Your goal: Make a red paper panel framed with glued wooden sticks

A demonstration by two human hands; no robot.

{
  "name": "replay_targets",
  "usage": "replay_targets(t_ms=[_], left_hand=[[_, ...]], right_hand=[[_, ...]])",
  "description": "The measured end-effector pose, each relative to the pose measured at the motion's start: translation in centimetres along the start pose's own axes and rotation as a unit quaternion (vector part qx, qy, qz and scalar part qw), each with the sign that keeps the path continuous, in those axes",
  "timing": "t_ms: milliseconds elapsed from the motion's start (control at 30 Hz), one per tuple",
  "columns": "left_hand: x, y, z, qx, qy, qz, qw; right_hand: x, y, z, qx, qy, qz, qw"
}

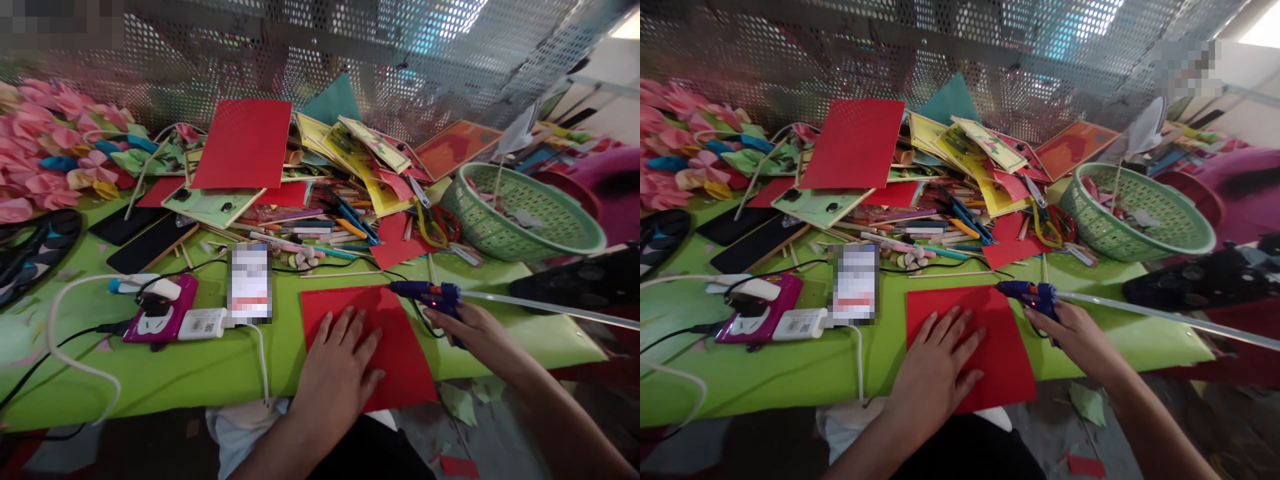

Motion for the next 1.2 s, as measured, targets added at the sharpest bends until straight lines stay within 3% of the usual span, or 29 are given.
replay_targets(t_ms=[333, 633, 933, 1200], left_hand=[[0.1, 0.0, -0.1, 0.002, 0.010, 0.004, 1.000], [-0.1, 0.0, 0.0, 0.000, 0.010, -0.002, 1.000], [0.1, 0.1, -0.1, 0.006, -0.003, 0.006, 1.000], [0.0, 0.0, 0.0, 0.003, 0.000, 0.005, 1.000]], right_hand=[[-0.9, 0.0, -0.5, -0.001, 0.013, 0.018, 1.000], [0.8, -0.6, 0.0, -0.023, -0.021, -0.012, 0.999], [-0.3, 0.0, 0.1, 0.004, 0.000, -0.006, 1.000], [0.5, -0.3, -0.7, -0.017, -0.023, -0.016, 0.999]])
Point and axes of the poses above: each hand's wrist, its own y-axis towards the middle knuckle, its own x-axis out of the back of the hand, z = x × y, the point moved 4 cm from there along y, towards the middle knuckle, and after that the axes turned 3 degrees about -y, right-handed, at the moved point
